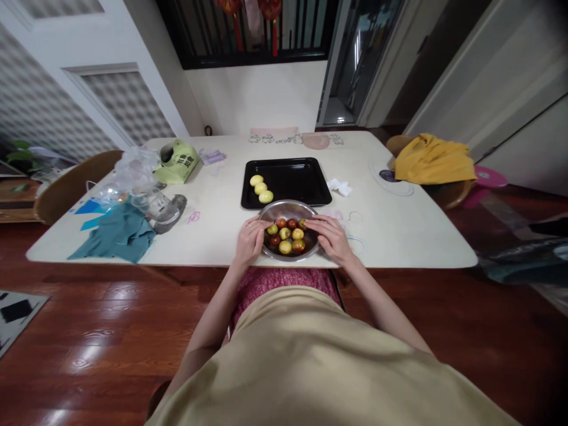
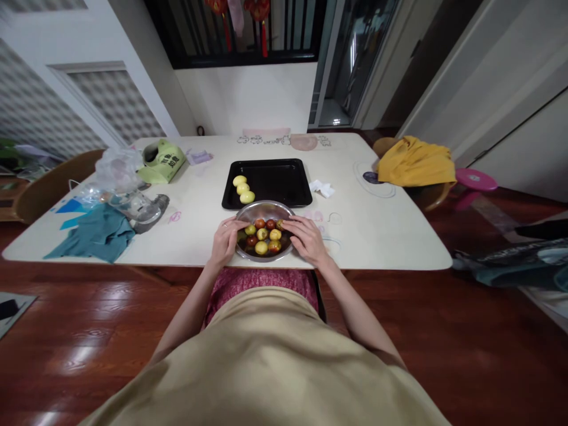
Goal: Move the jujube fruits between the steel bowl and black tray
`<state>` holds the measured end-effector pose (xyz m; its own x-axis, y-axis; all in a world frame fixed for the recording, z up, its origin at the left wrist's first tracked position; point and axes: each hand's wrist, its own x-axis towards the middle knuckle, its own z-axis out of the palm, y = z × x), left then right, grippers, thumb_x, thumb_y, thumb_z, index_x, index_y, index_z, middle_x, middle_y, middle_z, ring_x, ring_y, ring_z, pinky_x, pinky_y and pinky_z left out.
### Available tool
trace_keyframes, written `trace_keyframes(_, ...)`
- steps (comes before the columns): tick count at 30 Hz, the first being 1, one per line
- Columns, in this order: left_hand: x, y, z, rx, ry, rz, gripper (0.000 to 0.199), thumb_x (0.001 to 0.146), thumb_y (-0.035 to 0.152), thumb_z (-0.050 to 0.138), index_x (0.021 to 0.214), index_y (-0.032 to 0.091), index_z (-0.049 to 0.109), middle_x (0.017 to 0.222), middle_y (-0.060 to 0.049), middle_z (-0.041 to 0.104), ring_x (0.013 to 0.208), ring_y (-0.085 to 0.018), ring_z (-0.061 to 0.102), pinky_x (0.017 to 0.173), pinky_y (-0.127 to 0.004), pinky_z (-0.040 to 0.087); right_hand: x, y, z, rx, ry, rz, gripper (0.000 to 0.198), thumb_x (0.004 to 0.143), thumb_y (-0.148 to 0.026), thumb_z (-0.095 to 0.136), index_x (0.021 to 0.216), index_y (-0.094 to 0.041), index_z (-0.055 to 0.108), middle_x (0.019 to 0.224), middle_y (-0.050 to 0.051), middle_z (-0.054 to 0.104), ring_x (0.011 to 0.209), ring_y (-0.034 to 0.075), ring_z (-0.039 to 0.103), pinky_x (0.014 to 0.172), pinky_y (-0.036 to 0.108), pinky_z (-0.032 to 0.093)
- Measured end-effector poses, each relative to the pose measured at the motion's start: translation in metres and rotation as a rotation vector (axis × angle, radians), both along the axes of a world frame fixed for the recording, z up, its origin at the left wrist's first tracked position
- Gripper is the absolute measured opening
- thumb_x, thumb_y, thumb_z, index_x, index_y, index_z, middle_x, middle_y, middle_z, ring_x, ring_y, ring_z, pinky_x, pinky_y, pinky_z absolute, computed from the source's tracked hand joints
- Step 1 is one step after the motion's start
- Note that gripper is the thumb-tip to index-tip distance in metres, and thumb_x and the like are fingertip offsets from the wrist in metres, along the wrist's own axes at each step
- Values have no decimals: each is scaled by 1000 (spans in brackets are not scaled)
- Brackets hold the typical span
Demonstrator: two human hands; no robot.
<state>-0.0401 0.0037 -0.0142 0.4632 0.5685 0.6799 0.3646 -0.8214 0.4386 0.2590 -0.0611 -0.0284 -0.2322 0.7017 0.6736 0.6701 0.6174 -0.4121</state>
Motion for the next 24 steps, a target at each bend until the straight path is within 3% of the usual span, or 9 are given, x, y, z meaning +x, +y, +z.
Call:
trace_keyframes(10, 0, 3, -2, -9, -13, -51, 53, 115, 36, 25, 121, 19, 75, 116, -9, 82, 108, -22, 76, 118, -52, 50, 0, -2, 1, -1, 19, 48, 60, 112, -59, 32, 135, -25, 75, 131, 9, 80, 131, 32, 67, 107, 57, 52)
trace_keyframes(14, 1, 2, -2, -16, -6, -45, 55, 115, 37, 24, 123, 19, 75, 118, -10, 81, 112, -22, 75, 119, -53, 50, 5, 10, 15, 11, 94, -28, 47, 113, -48, 38, 125, -27, 79, 123, 8, 82, 125, 31, 69, 108, 57, 53)
trace_keyframes(20, 2, 1, -3, 29, -23, -52, 53, 115, 35, 25, 124, 19, 75, 119, -11, 80, 114, -22, 73, 115, -50, 51, -13, 71, 67, -33, -29, 29, 31, 108, -36, 51, 118, -24, 79, 120, 9, 80, 116, 28, 70, 106, 48, 56)
trace_keyframes(24, 3, 1, -4, 38, -18, -33, 54, 115, 36, 25, 123, 19, 76, 118, -12, 80, 116, -23, 71, 109, -48, 52, -53, 123, 88, -217, -255, -42, 27, 103, -29, 58, 121, -21, 76, 124, 10, 78, 119, 28, 68, 103, 44, 55)
